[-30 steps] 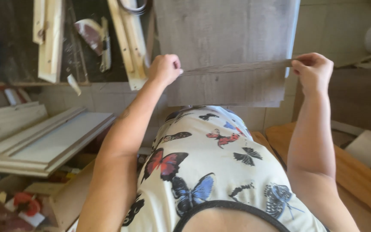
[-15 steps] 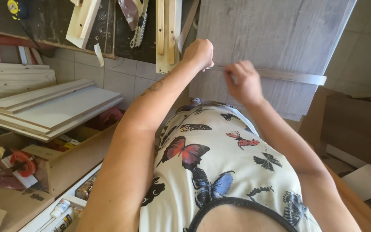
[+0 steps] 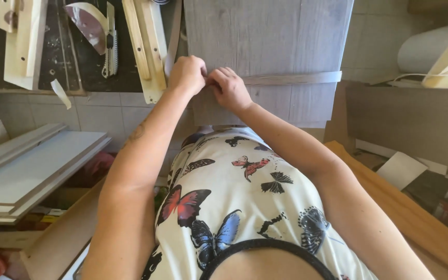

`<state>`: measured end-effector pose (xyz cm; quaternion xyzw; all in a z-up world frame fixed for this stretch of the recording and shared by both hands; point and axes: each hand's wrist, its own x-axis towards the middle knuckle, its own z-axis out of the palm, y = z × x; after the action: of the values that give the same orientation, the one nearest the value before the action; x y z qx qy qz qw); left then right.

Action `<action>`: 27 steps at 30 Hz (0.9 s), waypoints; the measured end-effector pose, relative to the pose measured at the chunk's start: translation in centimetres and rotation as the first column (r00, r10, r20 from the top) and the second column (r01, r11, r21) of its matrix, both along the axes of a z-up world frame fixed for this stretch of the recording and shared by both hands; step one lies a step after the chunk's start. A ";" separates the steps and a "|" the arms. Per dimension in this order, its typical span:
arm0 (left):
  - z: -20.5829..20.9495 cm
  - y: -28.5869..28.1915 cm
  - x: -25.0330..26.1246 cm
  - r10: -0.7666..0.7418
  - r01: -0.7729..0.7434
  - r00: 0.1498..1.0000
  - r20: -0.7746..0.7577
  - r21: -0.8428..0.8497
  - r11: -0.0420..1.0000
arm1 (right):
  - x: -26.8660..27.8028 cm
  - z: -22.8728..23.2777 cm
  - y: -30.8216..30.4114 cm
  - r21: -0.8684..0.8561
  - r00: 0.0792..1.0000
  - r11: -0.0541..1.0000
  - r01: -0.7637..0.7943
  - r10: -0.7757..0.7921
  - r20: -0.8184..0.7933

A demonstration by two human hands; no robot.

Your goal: Applying adhesive edge banding to the edges of a wooden panel and trimming it to size.

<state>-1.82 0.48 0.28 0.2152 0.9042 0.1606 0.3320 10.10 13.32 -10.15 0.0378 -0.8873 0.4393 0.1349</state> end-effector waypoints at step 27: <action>-1.5 -6.2 -2.6 0.048 -0.048 0.997 0.058 0.003 0.999 | -2.1 1.9 -1.7 0.136 0.985 0.986 -0.093 0.111 -0.132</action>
<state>-4.40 -5.69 -1.21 0.1895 0.8989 0.1766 0.3535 8.00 11.66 -8.26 0.1224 -0.8993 0.3834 0.1709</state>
